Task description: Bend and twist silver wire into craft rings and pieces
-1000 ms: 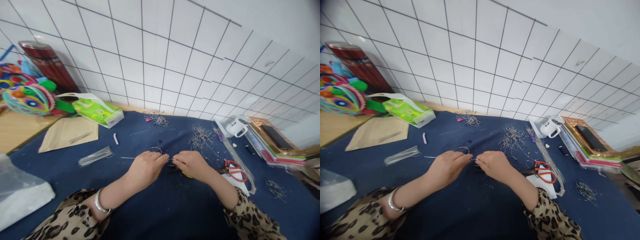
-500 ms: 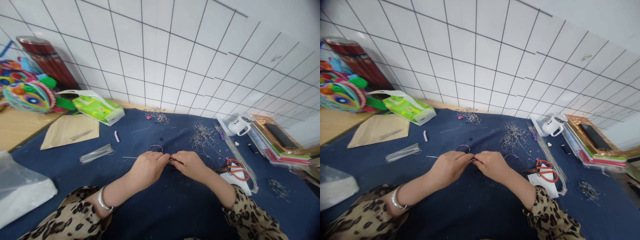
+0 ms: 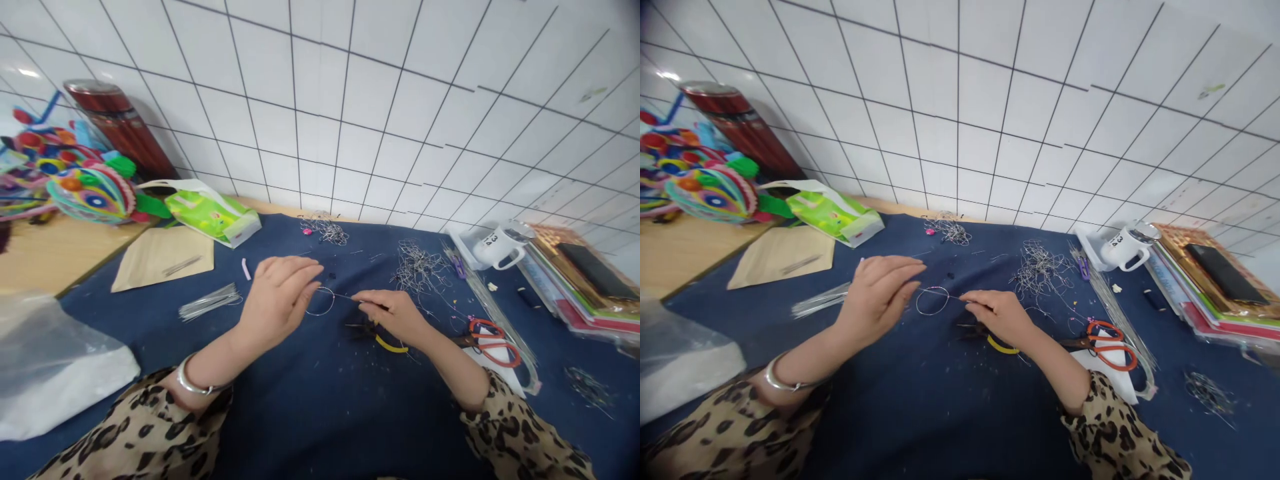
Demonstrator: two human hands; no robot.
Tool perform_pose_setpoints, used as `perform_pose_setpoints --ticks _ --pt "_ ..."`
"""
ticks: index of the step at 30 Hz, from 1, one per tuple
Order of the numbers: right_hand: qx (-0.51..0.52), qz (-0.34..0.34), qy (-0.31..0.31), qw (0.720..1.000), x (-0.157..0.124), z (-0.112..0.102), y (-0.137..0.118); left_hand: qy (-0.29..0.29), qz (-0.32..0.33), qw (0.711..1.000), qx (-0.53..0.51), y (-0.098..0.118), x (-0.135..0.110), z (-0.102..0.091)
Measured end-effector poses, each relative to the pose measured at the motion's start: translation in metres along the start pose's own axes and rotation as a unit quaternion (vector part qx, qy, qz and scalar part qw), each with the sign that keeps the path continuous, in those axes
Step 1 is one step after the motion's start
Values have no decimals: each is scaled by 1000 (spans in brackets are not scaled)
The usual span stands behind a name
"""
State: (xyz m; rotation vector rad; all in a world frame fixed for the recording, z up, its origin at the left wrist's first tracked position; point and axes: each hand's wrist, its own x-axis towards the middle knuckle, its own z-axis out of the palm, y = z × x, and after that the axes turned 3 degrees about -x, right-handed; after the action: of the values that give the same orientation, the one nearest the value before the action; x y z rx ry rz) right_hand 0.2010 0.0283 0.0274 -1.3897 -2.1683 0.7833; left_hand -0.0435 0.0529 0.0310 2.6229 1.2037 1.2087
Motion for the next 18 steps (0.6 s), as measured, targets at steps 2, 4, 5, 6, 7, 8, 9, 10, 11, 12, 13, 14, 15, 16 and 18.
perform_pose_setpoints --ticks 2,4,5,6,7,8,9,10,11,12,13,14,15,16,18 --pt "15 31 -1 999 1 -5 5 37 -35 999 -7 -8 2 -4" --pt "12 51 3 999 3 -10 12 36 -76 996 -13 -16 3 -5" --pt "4 53 6 999 3 -11 15 21 -95 995 -12 -19 2 -4" --pt "-8 52 11 999 4 -12 19 -2 -110 994 -9 -22 2 -2" --pt "-23 46 16 999 5 -13 23 -27 -121 992 -4 -25 1 0" --pt "-40 39 21 998 6 -13 27 -52 -126 991 1 -28 1 4" --pt "-58 30 26 998 7 -14 30 -74 -125 989 6 -30 0 7" --pt "-77 22 28 996 7 -15 33 -91 -122 988 10 -31 -1 11" --pt "-96 13 28 995 8 -16 36 -104 -118 987 14 -33 -2 14" --pt "-113 5 26 993 9 -17 39 -114 -115 987 16 -34 -3 17" --pt "-128 -1 23 992 9 -19 41 -122 -112 986 17 -35 -4 20" --pt "-140 -4 19 990 9 -21 43 -130 -110 985 18 -35 -5 22" --pt "-148 -5 15 989 9 -24 45 -137 -107 985 17 -35 -5 23" --pt "-152 -4 10 988 9 -28 46 -145 -104 984 16 -35 -6 24" --pt "-154 4 -1 988 8 -38 47 -160 -98 982 13 -35 -8 25"
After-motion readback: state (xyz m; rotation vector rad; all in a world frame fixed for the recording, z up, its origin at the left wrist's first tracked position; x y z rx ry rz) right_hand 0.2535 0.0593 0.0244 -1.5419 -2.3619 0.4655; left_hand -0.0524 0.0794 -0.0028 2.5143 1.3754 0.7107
